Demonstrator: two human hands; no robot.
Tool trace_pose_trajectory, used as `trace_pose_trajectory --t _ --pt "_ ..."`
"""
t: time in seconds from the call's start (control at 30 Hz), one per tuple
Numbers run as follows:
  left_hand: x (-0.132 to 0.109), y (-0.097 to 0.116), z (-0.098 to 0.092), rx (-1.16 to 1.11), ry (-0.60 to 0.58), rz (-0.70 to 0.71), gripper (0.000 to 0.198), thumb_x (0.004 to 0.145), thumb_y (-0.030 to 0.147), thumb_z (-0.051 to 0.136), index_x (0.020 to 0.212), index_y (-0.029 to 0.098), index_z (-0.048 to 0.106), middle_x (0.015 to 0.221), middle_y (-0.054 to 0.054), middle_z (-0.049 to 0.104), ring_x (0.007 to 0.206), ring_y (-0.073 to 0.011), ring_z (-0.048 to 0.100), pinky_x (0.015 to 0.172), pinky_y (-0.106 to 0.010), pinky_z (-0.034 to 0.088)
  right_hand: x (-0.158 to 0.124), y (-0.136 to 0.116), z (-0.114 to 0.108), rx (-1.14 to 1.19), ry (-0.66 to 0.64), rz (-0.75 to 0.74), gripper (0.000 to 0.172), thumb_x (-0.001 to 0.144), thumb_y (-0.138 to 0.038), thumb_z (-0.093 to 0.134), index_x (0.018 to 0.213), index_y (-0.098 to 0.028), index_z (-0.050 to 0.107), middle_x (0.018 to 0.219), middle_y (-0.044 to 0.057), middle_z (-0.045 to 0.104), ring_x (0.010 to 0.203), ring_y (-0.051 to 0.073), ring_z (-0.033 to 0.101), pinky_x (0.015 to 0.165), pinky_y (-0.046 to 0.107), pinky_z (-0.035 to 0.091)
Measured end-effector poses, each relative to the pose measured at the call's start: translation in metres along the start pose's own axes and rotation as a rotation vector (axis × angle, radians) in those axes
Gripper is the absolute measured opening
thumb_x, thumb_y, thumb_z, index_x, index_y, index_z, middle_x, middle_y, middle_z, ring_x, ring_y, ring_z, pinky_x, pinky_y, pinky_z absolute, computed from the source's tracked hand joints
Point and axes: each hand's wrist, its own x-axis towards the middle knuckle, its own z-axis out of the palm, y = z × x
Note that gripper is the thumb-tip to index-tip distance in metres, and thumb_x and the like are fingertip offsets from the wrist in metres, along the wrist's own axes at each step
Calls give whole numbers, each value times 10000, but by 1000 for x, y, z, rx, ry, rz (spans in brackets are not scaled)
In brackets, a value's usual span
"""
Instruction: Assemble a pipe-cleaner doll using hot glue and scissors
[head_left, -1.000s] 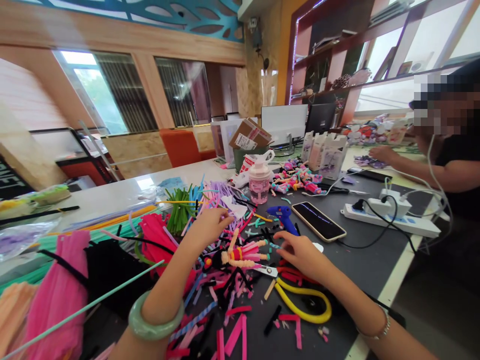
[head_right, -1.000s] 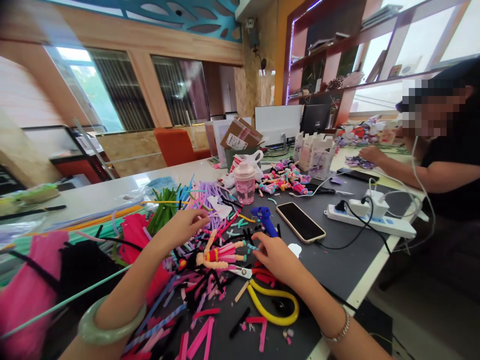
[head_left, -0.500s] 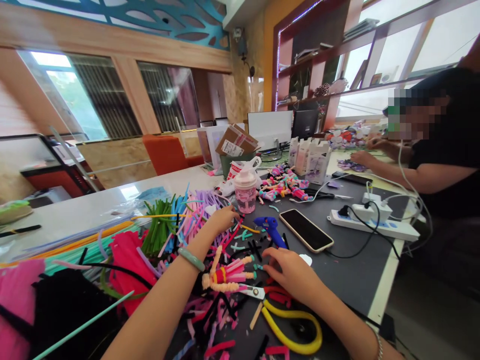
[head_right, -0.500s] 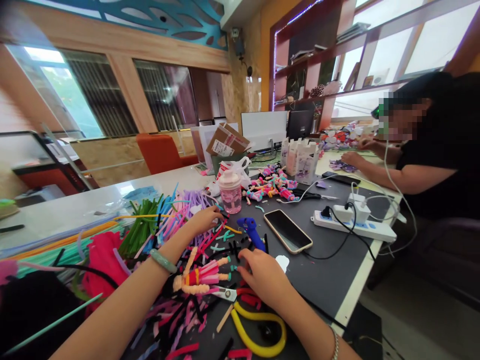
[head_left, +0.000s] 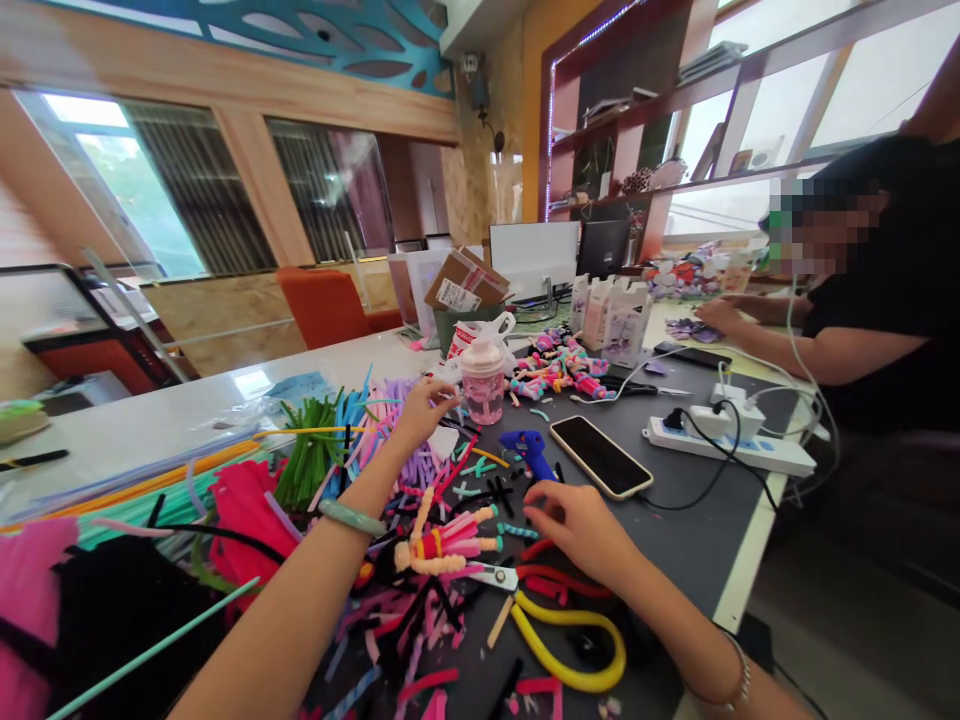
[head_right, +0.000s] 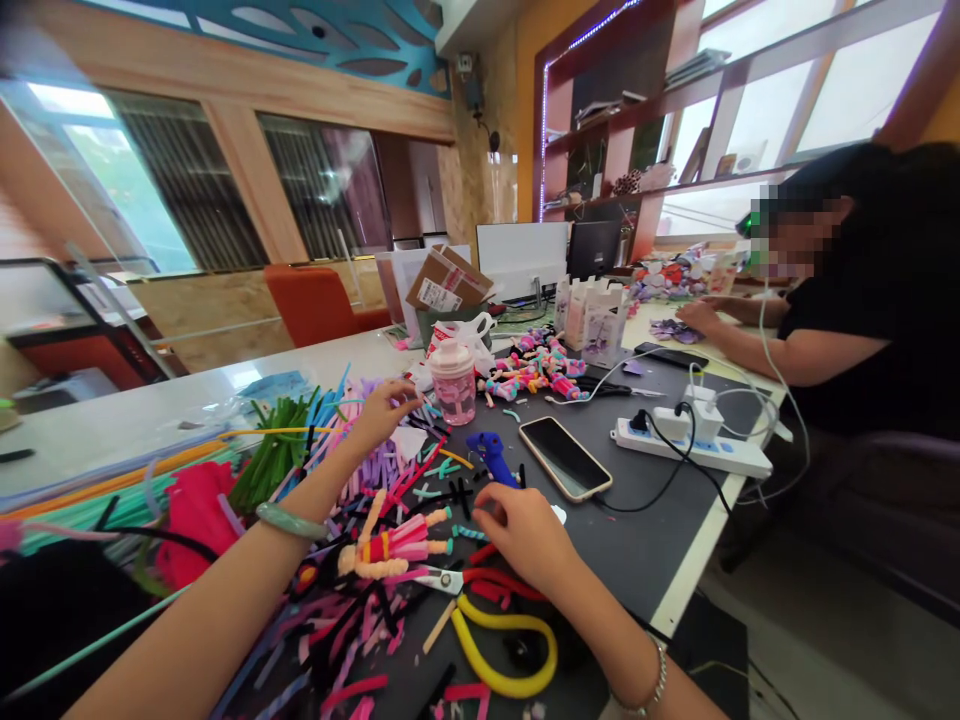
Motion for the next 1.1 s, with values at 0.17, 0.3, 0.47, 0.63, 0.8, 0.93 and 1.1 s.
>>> trace_pose_trajectory --t 0.17,0.3,0.47,0.63,0.8,0.93,1.1 --pt "-1 32 -7 -150 66 -9 169 784 304 465 806 165 559 728 -7 547 653 -130 490 657 -257 435 5 -10 -27 116 163 -69 203 820 -331 521 853 -189 661 612 3 659 556 141 586 586 240 437" --pt "-1 73 -1 -214 37 62 123 763 209 406 707 171 509 680 2 542 653 -119 505 658 -239 429 20 -30 -49 40 240 -90 210 810 -337 557 915 -190 663 588 -19 635 533 130 562 576 235 412" --pt "-5 98 -11 -175 89 84 126 656 108 395 615 174 494 613 21 508 625 -118 468 653 -241 386 32 -46 -44 -108 181 -101 217 796 -218 575 997 -183 651 679 2 661 612 137 582 599 233 384" --pt "-20 83 -43 -122 176 1 161 663 147 381 672 178 539 593 24 497 563 -120 426 578 -244 332 18 -36 -43 -187 148 44 108 802 -257 583 808 -187 665 643 13 657 596 141 582 579 233 380" --pt "-29 76 -46 -18 61 -51 219 663 162 397 695 171 613 567 20 526 540 -125 450 554 -249 339 -3 -31 -30 -449 -22 173 141 826 -268 580 772 -189 684 762 79 709 715 202 656 588 257 396" --pt "-25 78 -41 8 -60 -91 280 708 191 412 799 163 676 635 -6 611 596 -146 535 578 -257 390 -11 -34 -7 -627 -155 256 197 866 -224 528 885 -143 707 922 177 712 854 285 685 643 309 454" --pt "-11 97 -52 -28 -109 -34 265 753 236 475 896 142 677 716 -32 653 660 -156 594 625 -264 433 -11 -31 4 -656 -143 295 225 893 -202 492 917 -126 702 934 210 704 877 312 688 681 366 493"
